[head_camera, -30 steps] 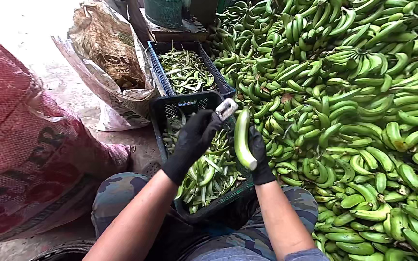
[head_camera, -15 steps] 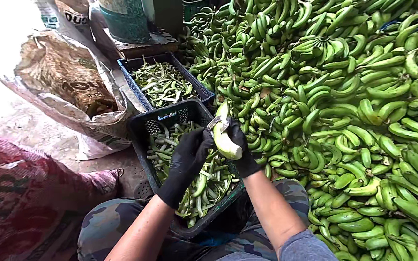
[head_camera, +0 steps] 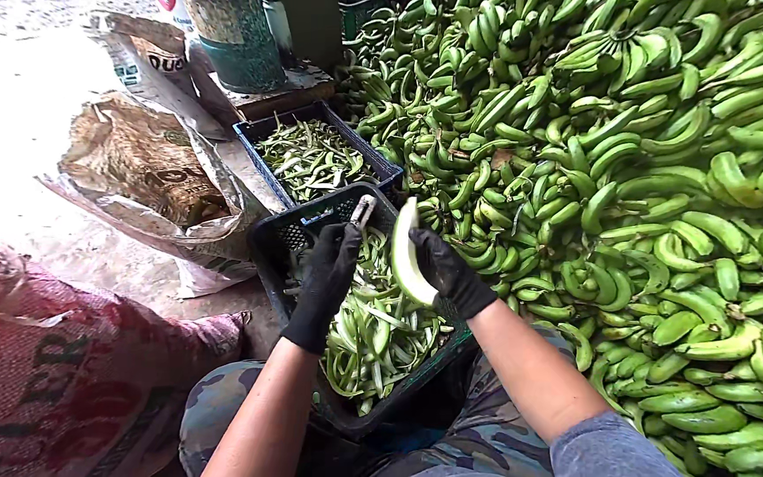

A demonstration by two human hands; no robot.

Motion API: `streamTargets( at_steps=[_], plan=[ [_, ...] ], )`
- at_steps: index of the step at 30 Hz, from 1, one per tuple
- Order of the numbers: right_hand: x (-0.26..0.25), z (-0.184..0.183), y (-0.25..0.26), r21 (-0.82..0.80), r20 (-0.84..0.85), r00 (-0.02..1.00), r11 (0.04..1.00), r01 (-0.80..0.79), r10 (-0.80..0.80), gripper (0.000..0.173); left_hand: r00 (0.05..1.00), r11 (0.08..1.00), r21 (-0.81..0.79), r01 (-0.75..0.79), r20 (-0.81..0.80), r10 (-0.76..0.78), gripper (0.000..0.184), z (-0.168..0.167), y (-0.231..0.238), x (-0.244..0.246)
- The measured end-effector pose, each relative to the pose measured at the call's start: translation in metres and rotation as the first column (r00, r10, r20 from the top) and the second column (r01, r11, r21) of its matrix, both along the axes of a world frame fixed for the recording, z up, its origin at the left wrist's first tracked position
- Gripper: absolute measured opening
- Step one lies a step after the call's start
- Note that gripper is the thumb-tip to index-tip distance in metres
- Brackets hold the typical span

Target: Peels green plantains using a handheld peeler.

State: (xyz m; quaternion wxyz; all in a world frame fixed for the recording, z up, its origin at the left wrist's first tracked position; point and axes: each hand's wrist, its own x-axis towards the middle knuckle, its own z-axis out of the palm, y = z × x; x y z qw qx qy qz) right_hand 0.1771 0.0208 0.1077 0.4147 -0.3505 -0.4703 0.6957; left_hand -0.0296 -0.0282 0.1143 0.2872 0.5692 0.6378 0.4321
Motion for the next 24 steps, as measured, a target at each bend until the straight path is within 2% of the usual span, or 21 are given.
streamTargets(
  at_steps=[2, 4, 6, 8, 10, 12, 13, 15, 17, 18, 21, 24],
  plan=[
    [-0.003, 0.009, 0.005, -0.117, -0.122, 0.961, 0.965, 0.236, -0.250, 0.028, 0.992, 0.990, 0.099, 0.103, -0.087, -0.094, 0.051, -0.004, -0.006, 0.018],
    [-0.003, 0.014, 0.014, -0.139, -0.259, 0.893, 0.929, 0.344, -0.369, 0.030, 0.972, 0.957, 0.221, 0.188, -0.184, -0.149, 0.055, -0.011, -0.009, 0.032],
    [-0.001, 0.021, 0.021, -0.183, -0.332, 0.814, 0.879, 0.440, -0.476, 0.031, 0.956, 0.932, 0.297, 0.209, -0.264, -0.130, 0.061, -0.016, -0.012, 0.042],
    [0.000, 0.030, 0.024, -0.264, -0.382, 0.711, 0.807, 0.528, -0.590, 0.023, 0.942, 0.910, 0.362, 0.203, -0.327, -0.080, 0.059, -0.017, -0.015, 0.047],
    [0.002, 0.034, 0.026, -0.362, -0.446, 0.615, 0.759, 0.541, -0.650, 0.024, 0.926, 0.880, 0.429, 0.203, -0.376, -0.030, 0.054, -0.018, -0.017, 0.050],
    [0.003, 0.032, 0.029, -0.353, -0.464, 0.598, 0.756, 0.552, -0.653, 0.023, 0.920, 0.879, 0.436, 0.192, -0.391, -0.007, 0.052, -0.017, -0.020, 0.053],
    [0.004, 0.030, 0.029, -0.307, -0.448, 0.637, 0.777, 0.550, -0.628, 0.024, 0.922, 0.887, 0.424, 0.182, -0.388, -0.004, 0.052, -0.016, -0.020, 0.053],
    [0.005, 0.027, 0.024, -0.154, -0.346, 0.793, 0.864, 0.479, -0.501, 0.026, 0.927, 0.920, 0.348, 0.180, -0.373, -0.040, 0.054, -0.012, -0.016, 0.048],
    [0.008, 0.025, 0.013, -0.016, -0.220, 0.935, 0.959, 0.283, -0.279, 0.030, 0.935, 0.940, 0.284, 0.187, -0.346, -0.082, 0.058, -0.012, -0.007, 0.036],
    [0.009, 0.023, 0.007, 0.026, -0.165, 0.972, 0.984, 0.176, -0.169, 0.028, 0.938, 0.943, 0.272, 0.192, -0.333, -0.095, 0.060, -0.015, -0.001, 0.029],
    [0.015, 0.012, -0.008, 0.029, 0.004, 0.980, 0.980, -0.198, 0.198, 0.030, 0.953, 0.956, 0.233, 0.181, -0.280, -0.112, 0.065, -0.023, 0.012, 0.012],
    [0.012, 0.005, -0.013, -0.028, 0.233, 0.860, 0.887, -0.461, 0.455, 0.045, 0.983, 0.985, 0.119, 0.126, -0.149, -0.108, 0.063, -0.026, 0.016, -0.001]
  ],
)
